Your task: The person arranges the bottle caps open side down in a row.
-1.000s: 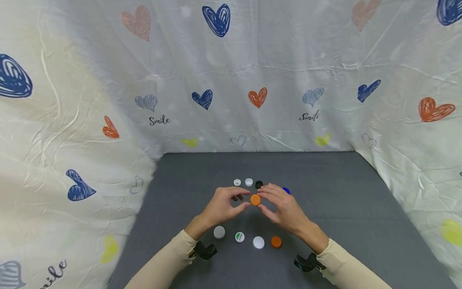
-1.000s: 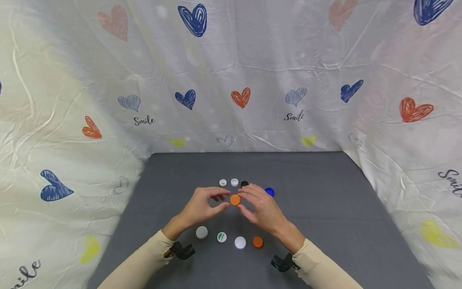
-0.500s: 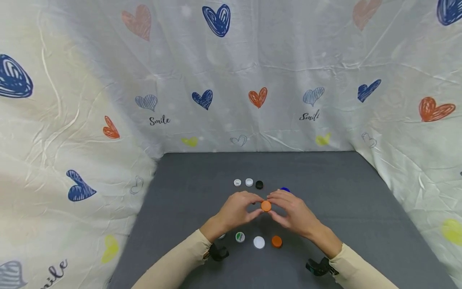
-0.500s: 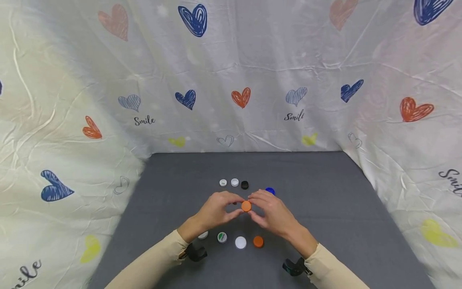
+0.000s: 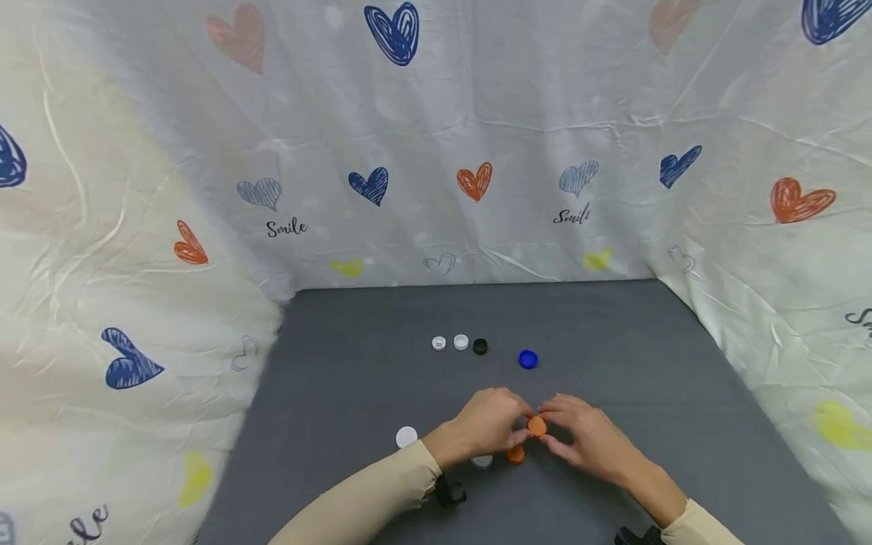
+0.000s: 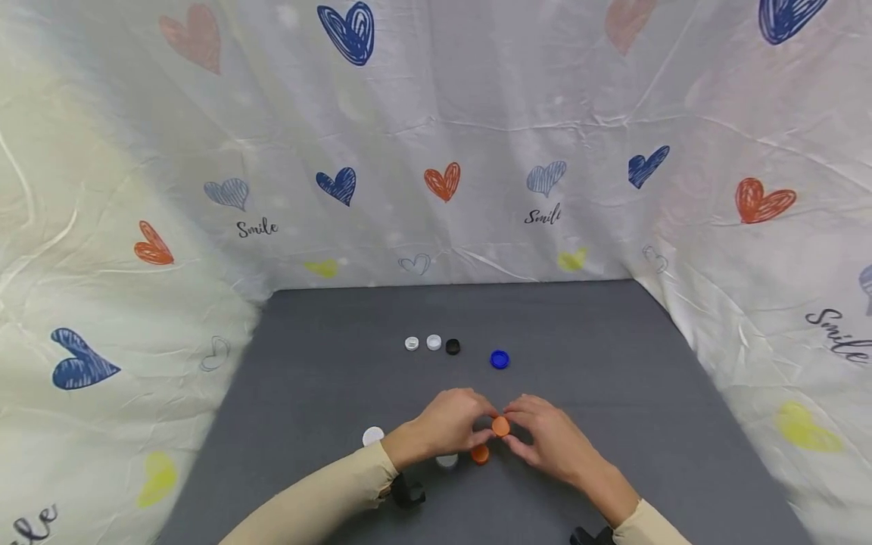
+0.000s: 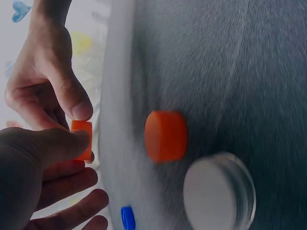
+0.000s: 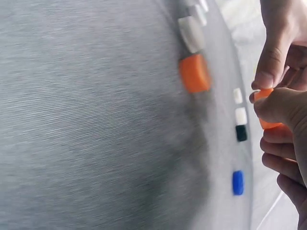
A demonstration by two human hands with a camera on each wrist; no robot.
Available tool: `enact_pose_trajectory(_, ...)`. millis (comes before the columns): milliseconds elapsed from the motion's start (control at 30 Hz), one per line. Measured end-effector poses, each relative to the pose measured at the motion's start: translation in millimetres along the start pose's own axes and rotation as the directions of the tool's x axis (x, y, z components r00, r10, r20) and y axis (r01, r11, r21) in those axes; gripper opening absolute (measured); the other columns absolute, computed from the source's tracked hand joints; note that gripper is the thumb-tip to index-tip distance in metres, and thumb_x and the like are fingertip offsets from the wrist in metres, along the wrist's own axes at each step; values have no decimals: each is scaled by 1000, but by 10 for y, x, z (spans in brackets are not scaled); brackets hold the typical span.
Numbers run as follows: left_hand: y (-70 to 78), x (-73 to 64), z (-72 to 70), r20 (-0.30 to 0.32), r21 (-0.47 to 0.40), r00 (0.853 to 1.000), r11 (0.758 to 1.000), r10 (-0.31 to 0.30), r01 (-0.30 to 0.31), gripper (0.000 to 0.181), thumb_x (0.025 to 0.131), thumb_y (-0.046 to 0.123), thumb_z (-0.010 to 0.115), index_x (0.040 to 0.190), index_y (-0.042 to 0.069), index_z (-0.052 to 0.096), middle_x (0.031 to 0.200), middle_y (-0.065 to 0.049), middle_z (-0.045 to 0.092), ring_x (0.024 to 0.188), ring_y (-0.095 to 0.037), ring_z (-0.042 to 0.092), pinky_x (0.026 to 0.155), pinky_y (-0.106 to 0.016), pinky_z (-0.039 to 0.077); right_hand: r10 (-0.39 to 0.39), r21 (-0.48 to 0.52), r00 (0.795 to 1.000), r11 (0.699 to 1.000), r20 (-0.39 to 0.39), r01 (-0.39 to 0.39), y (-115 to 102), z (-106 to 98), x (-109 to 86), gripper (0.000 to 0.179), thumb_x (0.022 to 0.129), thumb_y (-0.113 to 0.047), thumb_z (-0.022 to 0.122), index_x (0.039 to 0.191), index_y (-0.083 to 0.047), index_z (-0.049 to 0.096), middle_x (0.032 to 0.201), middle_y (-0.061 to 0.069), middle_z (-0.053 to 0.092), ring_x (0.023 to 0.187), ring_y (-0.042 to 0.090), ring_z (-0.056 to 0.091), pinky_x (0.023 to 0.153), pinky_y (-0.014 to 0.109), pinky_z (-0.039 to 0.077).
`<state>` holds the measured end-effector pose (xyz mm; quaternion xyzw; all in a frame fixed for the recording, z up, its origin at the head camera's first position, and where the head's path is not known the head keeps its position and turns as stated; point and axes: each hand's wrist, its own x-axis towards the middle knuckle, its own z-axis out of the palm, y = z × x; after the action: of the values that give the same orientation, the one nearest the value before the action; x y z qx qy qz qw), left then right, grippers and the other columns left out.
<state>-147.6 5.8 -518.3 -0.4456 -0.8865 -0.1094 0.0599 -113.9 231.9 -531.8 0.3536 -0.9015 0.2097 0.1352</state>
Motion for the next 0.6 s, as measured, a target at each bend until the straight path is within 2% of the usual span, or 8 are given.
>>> enact_pose_trajectory(100,77,51,71,31,47,999,999,9,-11,20,87,41,77,103,30,77,93,16,73,77,-2,62,66,-22,50,6,8,1000,1000,-9,-6,22,48,-104,30,80,-25,85,106,-15,76,111,-1,73,110,21,68,96,44,54)
enact_pose_trajectory(300,165,89,209,99,129,995,991,7,-19,14,84,43,79,84,32,71,74,17,65,69,-5,59,60,-27,40,-31,15,999,999,-29,32,28,172,-236,28,77,-20,86,102,-14,76,107,-5,71,104,17,69,94,45,54)
enact_pose_trajectory(400,205,84,260,127,164,992,986,0,-21,15,84,44,79,83,32,69,73,16,65,70,-6,59,60,-28,40,-33,16,999,999,-27,34,17,218,-286,28,76,-19,87,101,-14,76,106,-6,71,102,16,69,93,46,55)
enact_pose_trajectory(600,278,76,331,140,240,990,970,-7,-27,13,87,43,76,80,34,69,80,14,69,74,-9,59,64,-28,42,-16,-7,999,1000,-28,16,0,278,-327,26,76,-19,86,99,-14,76,102,-6,71,100,16,69,93,45,55)
